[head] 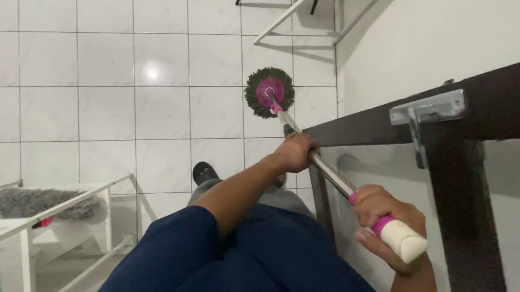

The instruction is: Mopping the tiled floor across multiple rooms including a bathroom area.

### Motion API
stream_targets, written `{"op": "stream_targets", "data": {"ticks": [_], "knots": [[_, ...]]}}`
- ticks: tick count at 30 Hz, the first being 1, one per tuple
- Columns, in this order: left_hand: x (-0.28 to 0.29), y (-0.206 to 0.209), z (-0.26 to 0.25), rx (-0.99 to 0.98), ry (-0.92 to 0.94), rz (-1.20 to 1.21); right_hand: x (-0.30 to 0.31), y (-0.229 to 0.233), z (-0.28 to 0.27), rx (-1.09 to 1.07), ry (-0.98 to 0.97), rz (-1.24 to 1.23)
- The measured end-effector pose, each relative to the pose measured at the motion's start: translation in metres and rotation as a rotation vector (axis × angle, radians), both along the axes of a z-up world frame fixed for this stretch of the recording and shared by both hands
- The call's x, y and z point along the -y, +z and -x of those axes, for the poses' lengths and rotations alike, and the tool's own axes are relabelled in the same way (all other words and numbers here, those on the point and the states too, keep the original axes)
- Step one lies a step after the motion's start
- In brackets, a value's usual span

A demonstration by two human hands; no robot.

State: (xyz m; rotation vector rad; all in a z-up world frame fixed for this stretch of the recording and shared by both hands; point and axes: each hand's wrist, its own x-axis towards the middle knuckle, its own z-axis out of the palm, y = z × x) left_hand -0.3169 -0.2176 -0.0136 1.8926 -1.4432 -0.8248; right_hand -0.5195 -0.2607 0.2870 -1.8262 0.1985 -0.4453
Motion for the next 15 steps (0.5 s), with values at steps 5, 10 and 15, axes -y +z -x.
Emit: {"op": "stream_targets", "data": {"ticks": [5,10,15], "knots": [[-0.056,0.006,-0.011,-0.018,0.049,-0.045,-0.028,-0.007,-0.010,0.095,0.037,-0.146],[-0.128,0.035,-0.034,0.032,0.118,-0.110,-0.050,-0.022,-0.029,0.123,0.091,-0.248],[-0.204,0.029,-0.063,0.070,0.201,-0.283,-0.081,-0.046,-0.069,0.146,0.246,-0.396]]}}
